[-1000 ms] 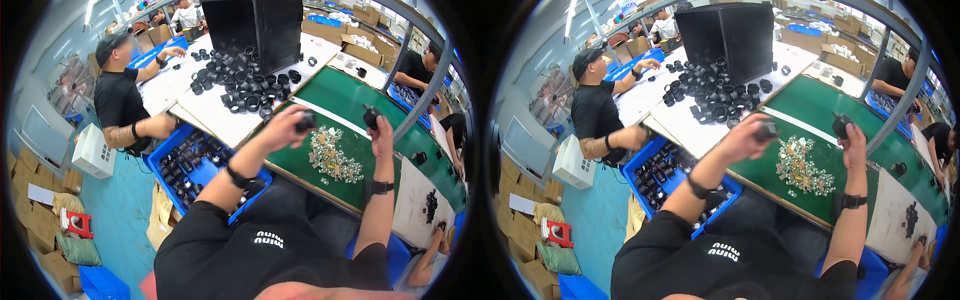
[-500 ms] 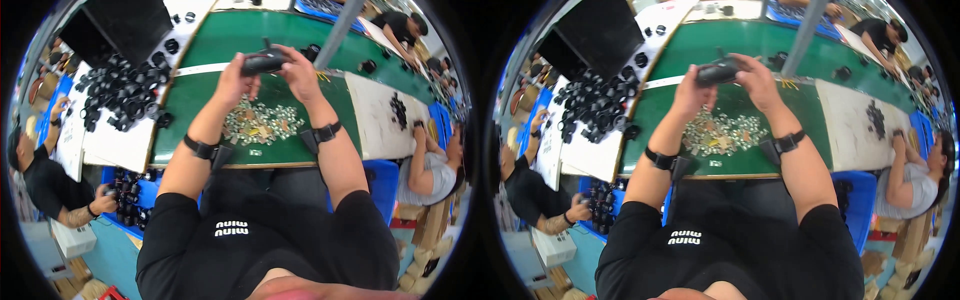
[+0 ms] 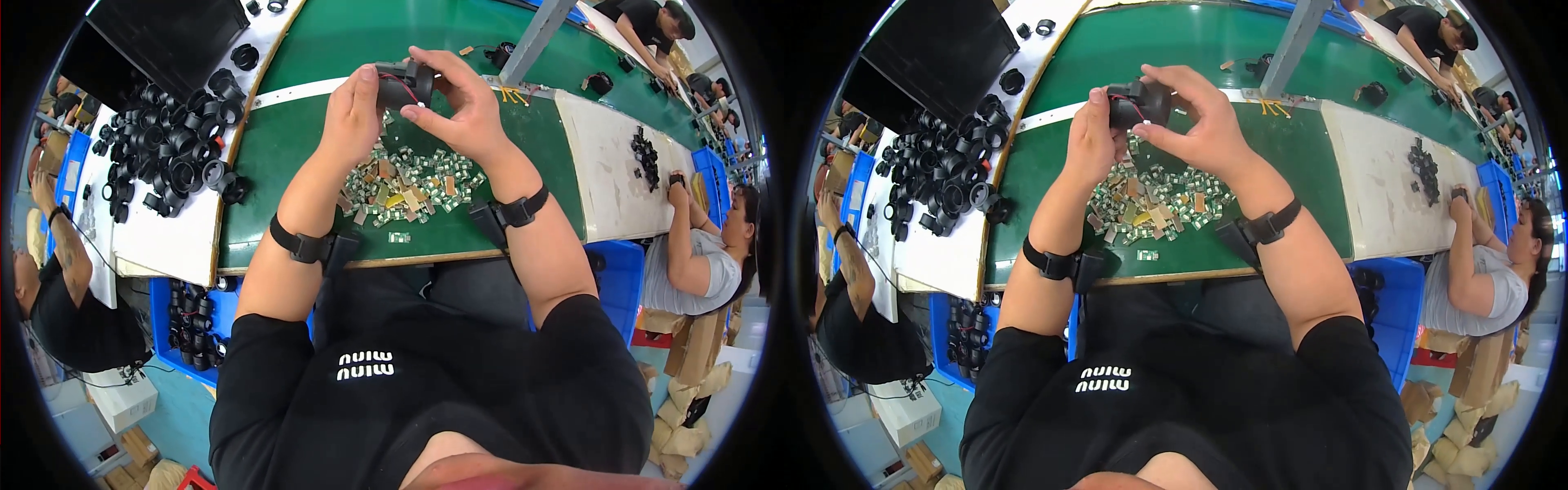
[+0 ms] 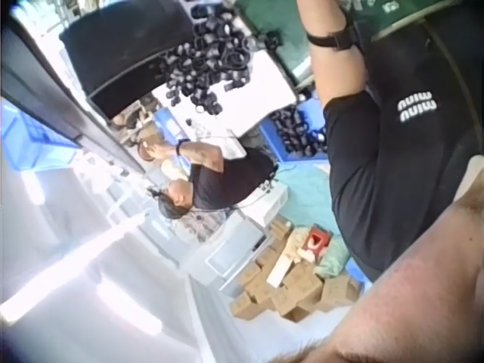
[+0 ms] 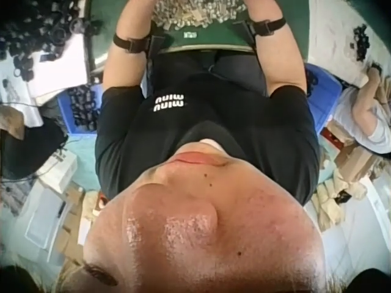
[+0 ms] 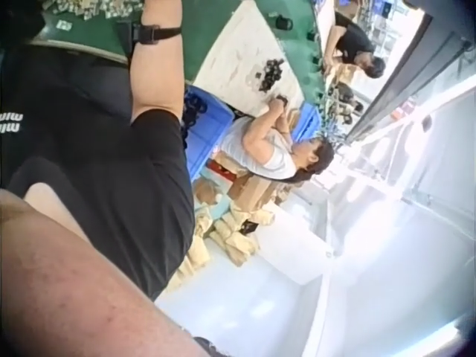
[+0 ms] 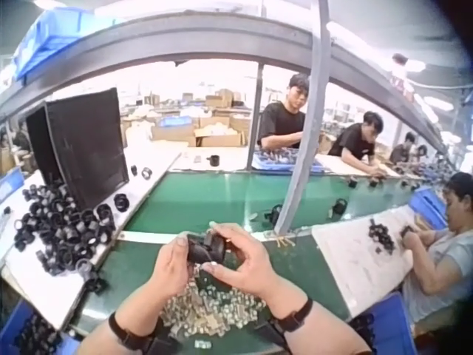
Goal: The recorder is assembling small electronic components by inserting a small circuit board into a plastic housing.
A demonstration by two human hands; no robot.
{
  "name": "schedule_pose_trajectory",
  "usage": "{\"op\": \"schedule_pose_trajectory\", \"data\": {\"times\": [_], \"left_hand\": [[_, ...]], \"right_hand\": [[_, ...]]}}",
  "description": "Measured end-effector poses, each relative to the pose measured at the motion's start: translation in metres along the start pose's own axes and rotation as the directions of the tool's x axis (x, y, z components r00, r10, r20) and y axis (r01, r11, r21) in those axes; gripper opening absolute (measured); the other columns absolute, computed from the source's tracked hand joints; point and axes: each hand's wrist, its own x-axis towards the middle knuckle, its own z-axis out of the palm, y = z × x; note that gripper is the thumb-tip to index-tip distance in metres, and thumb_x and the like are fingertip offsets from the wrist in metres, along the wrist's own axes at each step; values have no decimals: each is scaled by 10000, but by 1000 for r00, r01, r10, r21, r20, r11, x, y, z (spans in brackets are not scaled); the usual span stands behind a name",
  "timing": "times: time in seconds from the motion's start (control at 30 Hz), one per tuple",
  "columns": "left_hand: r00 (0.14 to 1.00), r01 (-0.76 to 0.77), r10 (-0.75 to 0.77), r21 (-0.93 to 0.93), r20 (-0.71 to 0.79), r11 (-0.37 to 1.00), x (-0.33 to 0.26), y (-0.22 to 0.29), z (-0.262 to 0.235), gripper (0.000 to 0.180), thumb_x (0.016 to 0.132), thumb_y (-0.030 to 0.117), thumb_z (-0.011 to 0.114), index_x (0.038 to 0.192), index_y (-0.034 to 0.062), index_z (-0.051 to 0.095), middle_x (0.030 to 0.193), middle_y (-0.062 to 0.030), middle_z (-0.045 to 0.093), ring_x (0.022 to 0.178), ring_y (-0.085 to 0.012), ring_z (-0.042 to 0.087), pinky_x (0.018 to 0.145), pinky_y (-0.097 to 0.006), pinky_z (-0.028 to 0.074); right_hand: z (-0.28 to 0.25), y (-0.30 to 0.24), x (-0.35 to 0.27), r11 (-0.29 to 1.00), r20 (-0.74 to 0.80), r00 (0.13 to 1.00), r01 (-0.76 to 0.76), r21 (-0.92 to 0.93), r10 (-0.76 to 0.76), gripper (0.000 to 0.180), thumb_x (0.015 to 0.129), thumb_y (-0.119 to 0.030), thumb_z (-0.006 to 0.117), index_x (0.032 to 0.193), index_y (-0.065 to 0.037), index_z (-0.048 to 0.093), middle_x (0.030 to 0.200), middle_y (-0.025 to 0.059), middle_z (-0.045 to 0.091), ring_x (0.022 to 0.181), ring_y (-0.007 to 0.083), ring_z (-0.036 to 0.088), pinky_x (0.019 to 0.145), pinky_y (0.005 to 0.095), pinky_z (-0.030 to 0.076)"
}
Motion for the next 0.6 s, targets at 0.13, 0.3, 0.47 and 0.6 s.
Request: {"op": "schedule_pose_trajectory", "data": {"times": [0.13, 0.3, 0.47, 0.6], "left_hand": [[996, -90, 90, 234, 12, 968, 8, -7, -6, 616, 1138, 467, 311, 1287, -40, 627, 861, -95, 675, 825, -221, 650, 755, -363, 524], [859, -512, 512, -2, 31, 859, 6, 2, 1, 553, 969, 158, 435, 1490, -23, 479, 1457, -218, 519, 1326, -309, 528, 1122, -408, 414], [886, -441, 460, -193, 64, 877, 1, 12, 5, 882, 739, 145, 467, 1589, -21, 303, 1549, -259, 465, 1448, -357, 448, 1233, -456, 317], [859, -481, 501, -173, 106, 860, -7, 23, 10, 988, 718, 249, 523, 1632, 25, 223, 1598, -270, 400, 1484, -366, 393, 1242, -460, 281]], "right_hand": [[2, -1, 2, 1000, -2, 1000, 14, 10, -14, 600, 795, -71, 876, 1348, -33, 645, 1285, 96, 638, 1162, 201, 646, 986, 355, 571], [7, 0, -3, 998, 16, 999, -45, 51, 44, 581, 791, -75, 883, 1327, -35, 661, 1286, 97, 648, 1150, 203, 650, 985, 355, 570], [11, -2, -3, 996, 11, 999, -33, 83, 32, 608, 787, -77, 887, 1349, -43, 658, 1326, 103, 645, 1166, 213, 653, 1014, 360, 558], [11, -2, -6, 999, 5, 999, -39, 25, 39, 635, 779, -85, 891, 1367, -41, 654, 1344, 109, 642, 1180, 216, 653, 1041, 354, 546]]}}
